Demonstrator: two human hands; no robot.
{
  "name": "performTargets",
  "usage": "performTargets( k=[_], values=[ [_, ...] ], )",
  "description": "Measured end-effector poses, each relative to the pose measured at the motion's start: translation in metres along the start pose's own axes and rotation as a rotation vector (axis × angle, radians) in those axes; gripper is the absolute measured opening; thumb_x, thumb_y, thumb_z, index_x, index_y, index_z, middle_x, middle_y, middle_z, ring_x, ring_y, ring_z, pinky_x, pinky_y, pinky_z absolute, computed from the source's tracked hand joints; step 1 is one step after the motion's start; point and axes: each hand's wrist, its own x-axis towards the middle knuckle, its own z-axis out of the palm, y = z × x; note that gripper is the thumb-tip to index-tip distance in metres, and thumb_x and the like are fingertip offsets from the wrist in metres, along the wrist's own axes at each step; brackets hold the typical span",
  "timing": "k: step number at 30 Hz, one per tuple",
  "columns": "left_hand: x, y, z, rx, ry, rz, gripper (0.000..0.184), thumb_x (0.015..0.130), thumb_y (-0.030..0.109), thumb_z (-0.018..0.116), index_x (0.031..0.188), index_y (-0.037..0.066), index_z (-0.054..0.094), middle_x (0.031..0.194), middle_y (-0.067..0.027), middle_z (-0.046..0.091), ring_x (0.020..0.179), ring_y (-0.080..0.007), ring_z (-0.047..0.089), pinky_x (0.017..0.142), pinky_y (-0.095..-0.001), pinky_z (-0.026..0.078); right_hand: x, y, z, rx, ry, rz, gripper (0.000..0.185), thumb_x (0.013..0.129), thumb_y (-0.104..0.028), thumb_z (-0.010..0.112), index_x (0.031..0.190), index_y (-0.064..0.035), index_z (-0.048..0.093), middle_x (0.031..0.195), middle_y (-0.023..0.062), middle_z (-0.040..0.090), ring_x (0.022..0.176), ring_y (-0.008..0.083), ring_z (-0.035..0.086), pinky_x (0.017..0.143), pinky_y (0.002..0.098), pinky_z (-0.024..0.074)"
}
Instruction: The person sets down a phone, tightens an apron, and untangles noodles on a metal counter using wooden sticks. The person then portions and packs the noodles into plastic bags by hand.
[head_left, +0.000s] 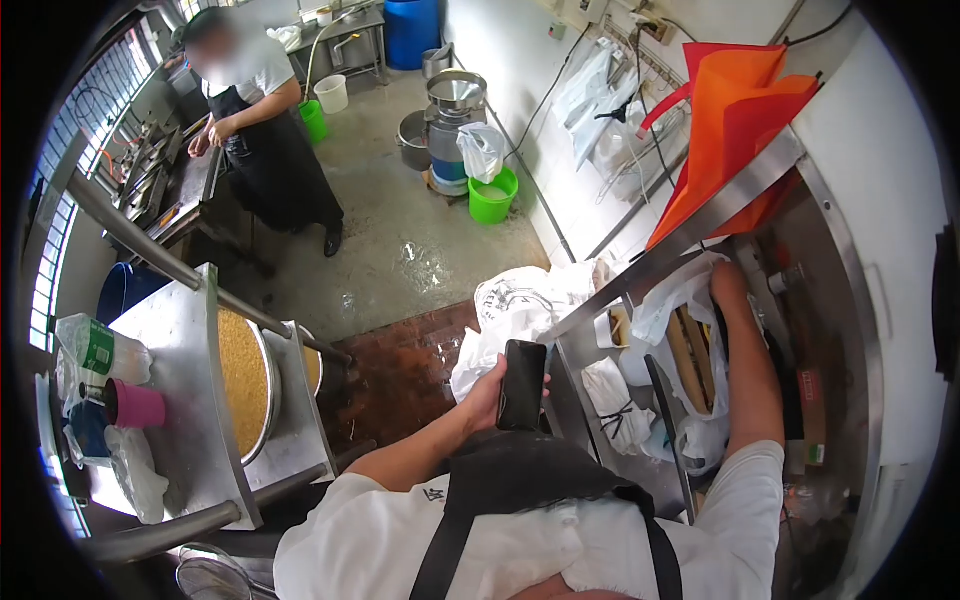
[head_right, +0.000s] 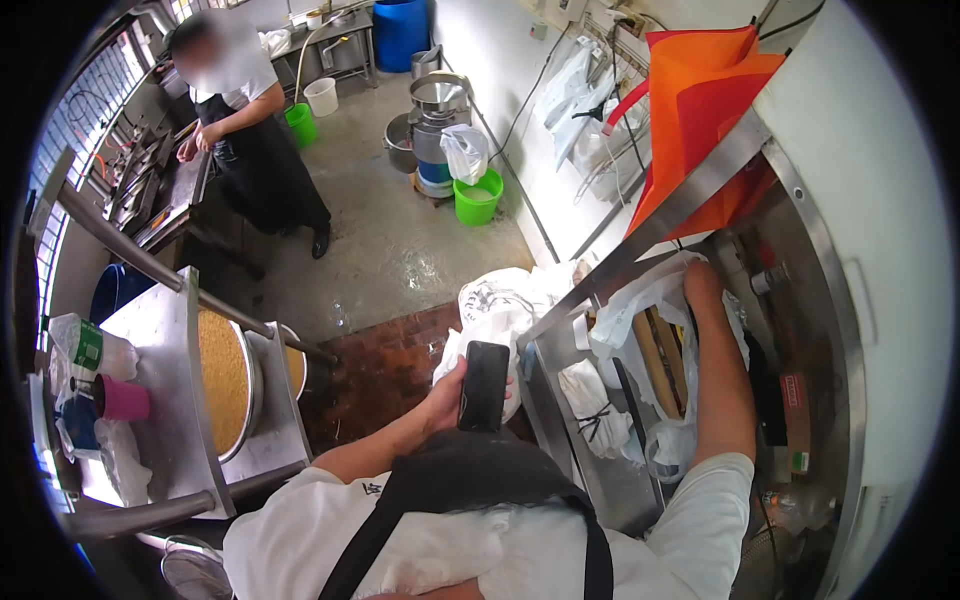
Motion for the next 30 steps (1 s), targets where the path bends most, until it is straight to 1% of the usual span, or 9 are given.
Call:
performTargets(
  k=[2, 5, 8, 10, 17, 21, 24, 27, 30],
  values=[
    [0.001, -0.004, -0.009, 0.040, -0.022, 0.003, 0.083, 0.097, 0.070, 0.020, 0.155, 0.012, 0.032, 0.147, -0.0162, 0.049, 0.130, -0.0328, 0.053, 0.105, -0.0575, 0.045, -0.005, -0.004, -0.005, 0.007, -0.024, 0.009, 0.022, 0.095, -0.012, 0.048, 0.102, -0.0032, 0.066, 0.099, 0.0201, 0.071, 0.096, 0.0377, 0.070, 0.081, 0.0483, 0.0573],
    [0.007, -0.011, -0.017, 0.046, -0.029, 0.025, 0.083, 0.097, 0.070, 0.019, 0.155, 0.012, 0.032, 0.148, -0.0166, 0.048, 0.132, -0.0336, 0.052, 0.105, -0.0586, 0.044, 0.009, -0.001, -0.006, -0.045, 0.023, 0.010, 0.021, 0.095, -0.012, 0.047, 0.102, -0.0033, 0.066, 0.099, 0.0200, 0.070, 0.093, 0.0373, 0.070, 0.079, 0.0485, 0.0577],
    [-0.002, -0.006, 0.000, 0.022, -0.005, 0.029, 0.082, 0.099, 0.068, 0.017, 0.148, 0.006, 0.038, 0.136, -0.0143, 0.057, 0.120, -0.0295, 0.060, 0.099, -0.0515, 0.052, -0.002, 0.000, 0.002, -0.053, 0.017, 0.006, 0.021, 0.095, -0.013, 0.048, 0.104, -0.0033, 0.065, 0.098, 0.0199, 0.070, 0.089, 0.0362, 0.071, 0.077, 0.0486, 0.0580],
    [-0.004, -0.004, 0.005, -0.001, 0.001, 0.005, 0.082, 0.099, 0.068, 0.017, 0.147, 0.005, 0.040, 0.136, -0.0140, 0.058, 0.120, -0.0288, 0.060, 0.099, -0.0512, 0.052, -0.003, -0.002, 0.000, -0.027, 0.082, -0.018, 0.021, 0.095, -0.014, 0.050, 0.106, -0.0032, 0.064, 0.097, 0.0198, 0.070, 0.087, 0.0355, 0.071, 0.075, 0.0488, 0.0581],
    [-0.005, -0.003, 0.008, -0.007, 0.011, -0.007, 0.080, 0.100, 0.066, 0.017, 0.148, 0.006, 0.039, 0.136, -0.0136, 0.058, 0.119, -0.0287, 0.060, 0.098, -0.0516, 0.053, -0.005, -0.013, 0.000, -0.159, 0.098, -0.003, 0.020, 0.095, -0.014, 0.050, 0.108, -0.0048, 0.063, 0.098, 0.0175, 0.070, 0.092, 0.0337, 0.070, 0.082, 0.0450, 0.0556],
    [-0.001, -0.005, 0.004, -0.017, 0.009, 0.003, 0.076, 0.102, 0.064, 0.018, 0.149, 0.008, 0.037, 0.136, -0.0140, 0.058, 0.119, -0.0285, 0.060, 0.097, -0.0521, 0.053, -0.002, -0.020, -0.014, -0.223, -0.049, 0.039, 0.021, 0.094, -0.015, 0.052, 0.110, -0.0083, 0.063, 0.105, 0.0165, 0.070, 0.099, 0.0307, 0.068, 0.082, 0.0441, 0.0530],
    [0.002, -0.006, 0.000, -0.001, 0.010, 0.001, 0.074, 0.102, 0.063, 0.018, 0.149, 0.009, 0.038, 0.136, -0.0145, 0.058, 0.119, -0.0282, 0.060, 0.097, -0.0521, 0.053, -0.004, -0.021, -0.014, -0.261, 0.016, 0.025, 0.021, 0.094, -0.017, 0.052, 0.110, -0.0100, 0.064, 0.101, 0.0146, 0.070, 0.099, 0.0296, 0.067, 0.085, 0.0442, 0.0503],
    [0.003, -0.005, 0.002, -0.002, 0.026, -0.004, 0.074, 0.103, 0.062, 0.018, 0.149, 0.009, 0.038, 0.136, -0.0146, 0.058, 0.119, -0.0280, 0.061, 0.097, -0.0518, 0.053, -0.006, -0.015, -0.011, -0.262, 0.142, -0.081, 0.025, 0.096, -0.017, 0.048, 0.111, -0.0042, 0.064, 0.099, 0.0153, 0.071, 0.094, 0.0317, 0.068, 0.084, 0.0455, 0.0523],
    [0.005, -0.005, 0.002, 0.005, 0.032, 0.001, 0.074, 0.103, 0.062, 0.018, 0.148, 0.009, 0.039, 0.136, -0.0145, 0.058, 0.119, -0.0280, 0.061, 0.097, -0.0509, 0.053, -0.002, -0.013, -0.004, -0.359, 0.160, -0.135, 0.021, 0.092, -0.018, 0.053, 0.108, -0.0105, 0.064, 0.096, 0.0111, 0.071, 0.092, 0.0275, 0.067, 0.087, 0.0433, 0.0477]
  ],
)
